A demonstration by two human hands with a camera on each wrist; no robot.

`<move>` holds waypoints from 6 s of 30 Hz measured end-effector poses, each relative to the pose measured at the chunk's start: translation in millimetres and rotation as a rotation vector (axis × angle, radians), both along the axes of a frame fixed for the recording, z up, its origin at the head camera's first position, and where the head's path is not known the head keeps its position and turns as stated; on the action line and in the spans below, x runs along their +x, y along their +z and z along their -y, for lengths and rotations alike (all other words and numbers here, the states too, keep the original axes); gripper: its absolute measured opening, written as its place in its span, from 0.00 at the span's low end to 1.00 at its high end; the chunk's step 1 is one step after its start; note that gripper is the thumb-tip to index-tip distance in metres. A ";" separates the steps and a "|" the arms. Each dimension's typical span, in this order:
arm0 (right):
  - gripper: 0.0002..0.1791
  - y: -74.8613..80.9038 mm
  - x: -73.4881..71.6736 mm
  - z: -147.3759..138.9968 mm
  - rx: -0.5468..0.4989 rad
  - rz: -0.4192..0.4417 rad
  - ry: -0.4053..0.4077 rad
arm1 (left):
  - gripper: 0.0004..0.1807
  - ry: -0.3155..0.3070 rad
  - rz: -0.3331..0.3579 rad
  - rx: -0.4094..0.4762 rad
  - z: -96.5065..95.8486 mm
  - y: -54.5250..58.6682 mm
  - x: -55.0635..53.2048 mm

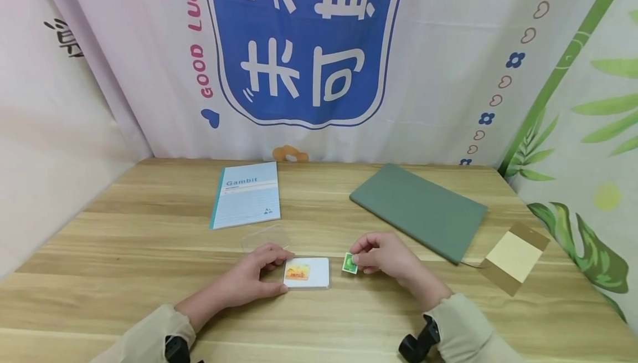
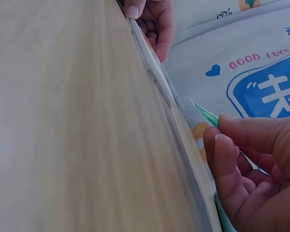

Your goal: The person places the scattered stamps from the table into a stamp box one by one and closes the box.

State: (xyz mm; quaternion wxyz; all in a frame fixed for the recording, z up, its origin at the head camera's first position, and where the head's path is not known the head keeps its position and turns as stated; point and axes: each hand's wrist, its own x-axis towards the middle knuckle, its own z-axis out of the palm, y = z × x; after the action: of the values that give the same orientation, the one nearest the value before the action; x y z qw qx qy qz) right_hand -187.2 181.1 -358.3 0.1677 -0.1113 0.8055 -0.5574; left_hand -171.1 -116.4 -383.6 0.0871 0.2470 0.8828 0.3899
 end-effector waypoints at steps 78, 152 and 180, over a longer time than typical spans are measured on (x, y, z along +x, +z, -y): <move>0.14 24.3 -36.0 61.8 0.236 -0.231 0.180 | 0.29 0.094 -0.139 0.062 18.4 27.2 -2.8; 0.34 27.3 -68.9 93.1 0.422 -0.518 0.544 | 0.32 0.169 -0.237 -0.060 31.3 24.7 -20.1; 0.39 22.7 3.0 51.5 0.268 -0.467 0.166 | 0.33 0.006 -0.289 0.054 5.4 27.4 -1.0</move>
State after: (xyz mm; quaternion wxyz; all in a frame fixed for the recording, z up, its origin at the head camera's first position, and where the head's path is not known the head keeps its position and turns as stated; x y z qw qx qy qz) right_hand -184.2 129.5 -335.6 0.0358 -0.2789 0.8771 -0.3894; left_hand -172.2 -121.7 -356.2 -0.0488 0.3000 0.8761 0.3744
